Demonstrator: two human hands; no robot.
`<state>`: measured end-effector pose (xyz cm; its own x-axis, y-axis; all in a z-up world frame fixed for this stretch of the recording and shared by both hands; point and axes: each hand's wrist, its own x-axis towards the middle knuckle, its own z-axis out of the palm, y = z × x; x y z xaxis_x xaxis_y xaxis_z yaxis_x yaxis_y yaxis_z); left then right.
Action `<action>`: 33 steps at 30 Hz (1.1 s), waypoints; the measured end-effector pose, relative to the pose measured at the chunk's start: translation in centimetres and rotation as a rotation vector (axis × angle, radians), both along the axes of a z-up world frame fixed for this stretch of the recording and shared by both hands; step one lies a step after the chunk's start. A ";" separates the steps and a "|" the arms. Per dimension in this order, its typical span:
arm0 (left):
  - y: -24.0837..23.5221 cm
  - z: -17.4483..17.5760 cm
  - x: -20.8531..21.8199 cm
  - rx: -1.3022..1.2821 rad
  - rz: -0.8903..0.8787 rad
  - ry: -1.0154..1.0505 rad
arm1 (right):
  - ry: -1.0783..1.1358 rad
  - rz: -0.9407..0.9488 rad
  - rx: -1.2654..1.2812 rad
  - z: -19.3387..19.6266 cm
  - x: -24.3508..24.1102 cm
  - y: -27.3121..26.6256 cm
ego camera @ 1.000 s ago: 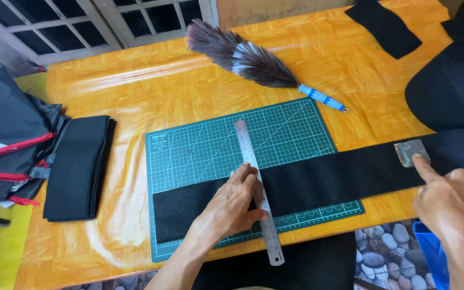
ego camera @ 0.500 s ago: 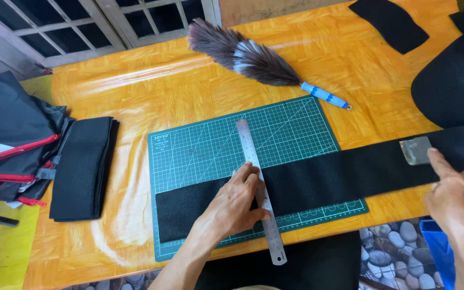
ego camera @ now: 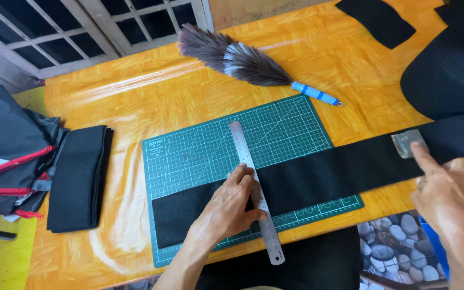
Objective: The person measures a strip of black fabric on a green cutting mat using a metal ruler. They then use a red utility knife to cut the fabric along the ruler's edge. The person repeats the measuring and cutting process multiple times to create several pieces of fabric.
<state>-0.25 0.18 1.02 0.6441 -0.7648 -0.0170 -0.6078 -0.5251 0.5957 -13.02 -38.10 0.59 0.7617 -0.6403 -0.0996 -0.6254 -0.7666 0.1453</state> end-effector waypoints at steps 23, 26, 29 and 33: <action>0.1 -0.8 0.1 -0.020 -0.011 0.006 | 0.056 -0.062 0.051 1.6 -0.3 1.6; -0.1 -0.4 0.1 0.007 -0.006 -0.001 | -0.039 0.018 0.410 5.3 -0.7 5.6; 0.0 -0.9 0.1 0.000 0.003 -0.002 | -0.326 0.018 0.928 5.9 -1.4 8.7; -0.1 -0.5 0.2 -0.033 -0.012 -0.007 | -0.378 0.040 1.338 3.3 -1.6 12.4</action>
